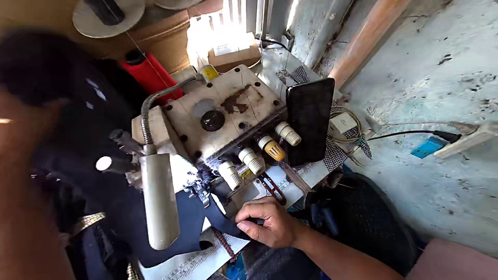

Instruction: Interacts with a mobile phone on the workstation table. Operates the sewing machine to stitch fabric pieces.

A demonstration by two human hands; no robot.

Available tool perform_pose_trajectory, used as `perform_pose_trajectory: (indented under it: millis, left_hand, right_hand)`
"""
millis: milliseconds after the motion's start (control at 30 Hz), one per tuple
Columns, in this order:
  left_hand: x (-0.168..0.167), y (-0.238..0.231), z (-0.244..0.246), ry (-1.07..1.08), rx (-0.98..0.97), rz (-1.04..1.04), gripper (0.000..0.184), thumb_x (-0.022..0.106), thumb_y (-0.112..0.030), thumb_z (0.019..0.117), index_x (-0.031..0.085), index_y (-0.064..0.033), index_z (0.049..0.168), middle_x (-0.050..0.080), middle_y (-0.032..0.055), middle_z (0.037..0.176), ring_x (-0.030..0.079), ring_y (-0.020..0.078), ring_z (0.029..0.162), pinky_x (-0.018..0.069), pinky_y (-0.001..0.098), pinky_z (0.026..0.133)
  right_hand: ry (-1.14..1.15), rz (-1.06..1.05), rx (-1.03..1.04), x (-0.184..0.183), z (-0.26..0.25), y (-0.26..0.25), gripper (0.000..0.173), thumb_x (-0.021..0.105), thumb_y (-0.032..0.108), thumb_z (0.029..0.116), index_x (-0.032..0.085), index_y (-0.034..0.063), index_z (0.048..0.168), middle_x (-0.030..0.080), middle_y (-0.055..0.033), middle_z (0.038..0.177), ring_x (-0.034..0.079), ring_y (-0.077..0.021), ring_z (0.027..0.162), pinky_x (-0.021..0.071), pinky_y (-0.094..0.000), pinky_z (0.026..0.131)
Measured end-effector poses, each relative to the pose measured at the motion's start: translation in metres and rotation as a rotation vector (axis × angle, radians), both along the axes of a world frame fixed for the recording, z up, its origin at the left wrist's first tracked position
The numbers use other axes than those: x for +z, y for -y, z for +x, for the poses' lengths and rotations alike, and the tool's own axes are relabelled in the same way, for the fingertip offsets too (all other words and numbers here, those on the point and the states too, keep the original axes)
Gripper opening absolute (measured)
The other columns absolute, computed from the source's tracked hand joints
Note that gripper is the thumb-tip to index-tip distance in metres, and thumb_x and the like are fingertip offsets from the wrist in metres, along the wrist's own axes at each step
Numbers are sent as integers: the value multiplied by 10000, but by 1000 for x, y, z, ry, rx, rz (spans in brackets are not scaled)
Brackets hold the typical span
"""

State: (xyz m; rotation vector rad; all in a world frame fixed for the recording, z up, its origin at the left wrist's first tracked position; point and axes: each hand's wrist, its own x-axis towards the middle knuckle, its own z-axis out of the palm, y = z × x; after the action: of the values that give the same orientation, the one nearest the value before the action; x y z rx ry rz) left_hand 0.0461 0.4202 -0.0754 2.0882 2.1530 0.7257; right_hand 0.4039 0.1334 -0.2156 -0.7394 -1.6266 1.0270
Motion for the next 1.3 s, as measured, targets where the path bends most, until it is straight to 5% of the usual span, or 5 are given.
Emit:
perform_pose_trajectory:
  millis: [233, 367, 533, 933, 1300]
  left_hand:
    - [15, 184, 18, 197, -179, 143, 572, 573, -383, 1047, 494, 24, 1441, 571, 198, 1398, 587, 183, 1249, 488, 348, 1052]
    - [-26, 312, -45, -80, 2, 240, 331, 626, -248, 1036, 666, 39, 1195, 691, 205, 1037, 688, 243, 899, 578, 374, 774]
    - [-40, 427, -32, -227, 317, 216, 532, 704, -371, 956, 639, 104, 1186, 640, 354, 1151, 610, 498, 1118, 470, 601, 995]
    - [-97, 456, -33, -138, 436, 326, 461, 771, -430, 874, 708, 0, 1026, 677, 199, 1009, 658, 339, 949, 531, 483, 843]
    - [-140, 448, -14, -228, 531, 117, 331, 631, -236, 939, 701, 43, 1103, 613, 382, 1179, 579, 583, 1151, 470, 668, 937]
  right_hand:
    - [10, 13, -53, -1, -2, 0, 297, 544, 185, 1052, 729, -36, 980, 736, -96, 878, 682, -58, 808, 559, -211, 749]
    - [36, 27, -71, -1, -3, 0, 315, 524, 198, 1062, 731, -23, 976, 735, -76, 872, 673, -37, 800, 555, -208, 742]
    - [41, 46, -100, -7, 2, 3, 392, 463, 315, 1094, 735, 32, 1086, 749, 14, 1031, 666, 26, 950, 562, -205, 858]
    - [469, -56, -210, -8, 24, 79, 329, 596, 365, 1005, 762, 82, 987, 762, 22, 866, 701, 10, 778, 592, -196, 726]
    - [777, -87, -317, -35, 59, 103, 342, 563, 341, 1039, 770, 75, 980, 761, -75, 975, 732, -199, 948, 600, -408, 860]
